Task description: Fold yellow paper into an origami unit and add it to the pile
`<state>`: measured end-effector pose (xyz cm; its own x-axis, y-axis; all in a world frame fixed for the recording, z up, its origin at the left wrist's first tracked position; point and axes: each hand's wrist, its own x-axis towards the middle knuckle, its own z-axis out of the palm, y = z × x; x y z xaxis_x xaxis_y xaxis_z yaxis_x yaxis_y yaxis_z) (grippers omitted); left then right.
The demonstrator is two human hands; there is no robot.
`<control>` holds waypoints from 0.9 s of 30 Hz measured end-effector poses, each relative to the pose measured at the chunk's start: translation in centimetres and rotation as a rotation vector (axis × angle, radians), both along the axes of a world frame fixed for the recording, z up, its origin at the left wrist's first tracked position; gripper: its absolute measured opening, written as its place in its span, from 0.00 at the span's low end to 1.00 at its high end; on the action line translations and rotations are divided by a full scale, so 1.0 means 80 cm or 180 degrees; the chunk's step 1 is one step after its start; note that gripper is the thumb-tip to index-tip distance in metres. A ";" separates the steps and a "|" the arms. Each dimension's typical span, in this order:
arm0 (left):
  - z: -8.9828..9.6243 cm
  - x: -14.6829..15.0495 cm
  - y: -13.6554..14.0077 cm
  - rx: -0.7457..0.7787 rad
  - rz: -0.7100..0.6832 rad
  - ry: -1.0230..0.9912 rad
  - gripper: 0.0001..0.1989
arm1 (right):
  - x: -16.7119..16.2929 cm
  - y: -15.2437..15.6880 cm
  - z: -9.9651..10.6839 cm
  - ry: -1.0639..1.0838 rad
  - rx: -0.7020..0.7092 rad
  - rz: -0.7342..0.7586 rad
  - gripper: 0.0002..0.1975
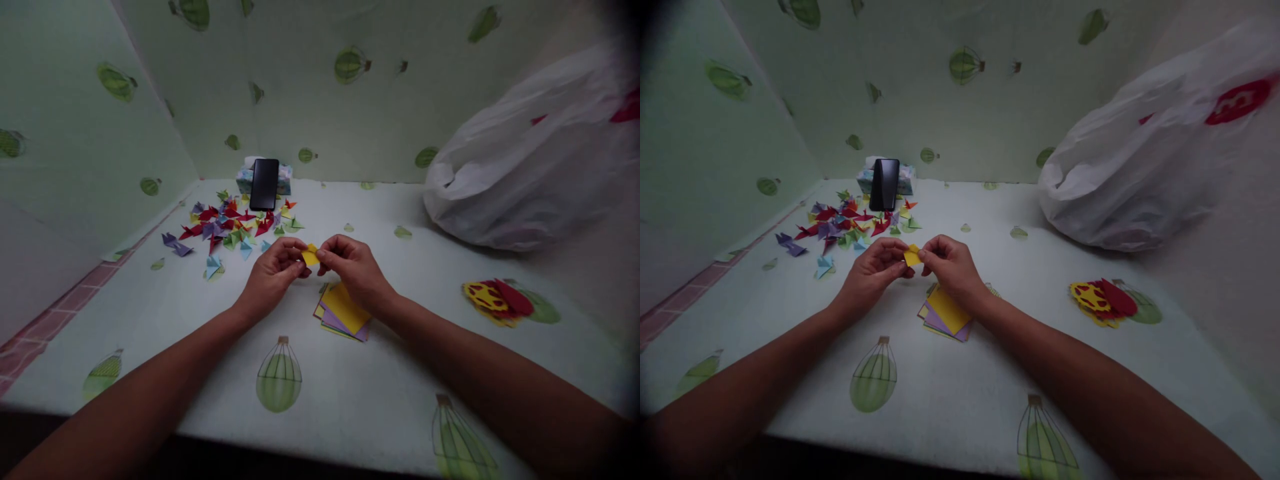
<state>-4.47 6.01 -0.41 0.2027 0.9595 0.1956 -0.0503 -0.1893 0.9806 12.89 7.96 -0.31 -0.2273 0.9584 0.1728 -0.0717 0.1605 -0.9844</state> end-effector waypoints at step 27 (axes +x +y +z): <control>0.005 0.001 -0.005 -0.0002 0.0614 0.0134 0.09 | -0.006 -0.014 0.004 -0.0175 0.0033 0.0143 0.08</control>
<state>-4.36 5.60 -0.01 0.0230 0.9815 0.1902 0.0280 -0.1908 0.9812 12.39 6.86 0.04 -0.2794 0.9452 0.1689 -0.0250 0.1687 -0.9854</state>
